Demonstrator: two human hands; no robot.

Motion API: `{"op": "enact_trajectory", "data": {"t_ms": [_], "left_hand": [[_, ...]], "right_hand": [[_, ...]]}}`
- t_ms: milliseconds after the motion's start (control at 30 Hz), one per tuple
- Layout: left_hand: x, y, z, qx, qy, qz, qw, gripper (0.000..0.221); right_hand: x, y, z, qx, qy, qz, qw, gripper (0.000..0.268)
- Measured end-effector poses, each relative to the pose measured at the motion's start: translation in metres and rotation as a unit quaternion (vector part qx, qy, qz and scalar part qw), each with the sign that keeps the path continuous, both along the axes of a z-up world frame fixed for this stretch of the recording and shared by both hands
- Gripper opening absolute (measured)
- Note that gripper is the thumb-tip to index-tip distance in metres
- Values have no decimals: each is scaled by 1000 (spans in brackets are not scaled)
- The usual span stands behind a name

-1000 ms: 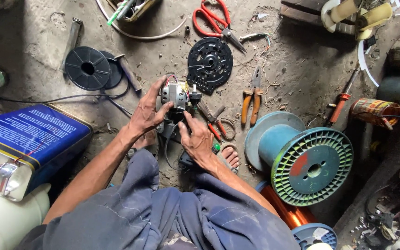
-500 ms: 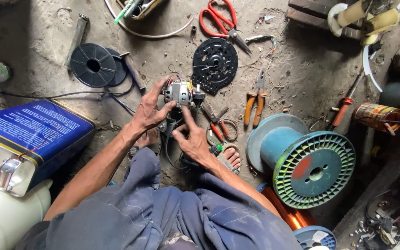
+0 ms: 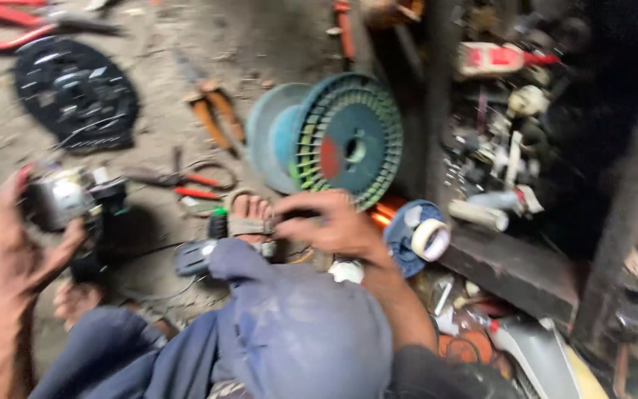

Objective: Repairing a small electric motor by connecting wires and securing components with a screwdriver.

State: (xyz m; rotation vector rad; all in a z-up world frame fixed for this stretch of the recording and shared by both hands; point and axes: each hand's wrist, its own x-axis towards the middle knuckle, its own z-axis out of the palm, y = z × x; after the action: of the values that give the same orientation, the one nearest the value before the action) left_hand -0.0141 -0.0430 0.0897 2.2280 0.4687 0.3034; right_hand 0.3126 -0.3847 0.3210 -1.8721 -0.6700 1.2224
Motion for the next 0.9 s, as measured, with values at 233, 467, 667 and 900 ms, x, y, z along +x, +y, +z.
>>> {"op": "enact_trajectory", "data": {"t_ms": [233, 467, 667, 900], "left_hand": [[-11, 0, -23, -101, 13, 19, 995, 122], [-33, 3, -38, -76, 26, 43, 996, 114], [-129, 9, -135, -71, 180, 131, 972, 64], [-171, 22, -193, -201, 206, 153, 945, 50]], "right_hand": [[94, -233, -7, -314, -401, -342, 790, 31], [122, -305, -67, -354, -292, -460, 760, 23], [130, -297, -54, -366, -296, -477, 742, 23], [148, -302, -32, -373, -308, -436, 759, 32]]}}
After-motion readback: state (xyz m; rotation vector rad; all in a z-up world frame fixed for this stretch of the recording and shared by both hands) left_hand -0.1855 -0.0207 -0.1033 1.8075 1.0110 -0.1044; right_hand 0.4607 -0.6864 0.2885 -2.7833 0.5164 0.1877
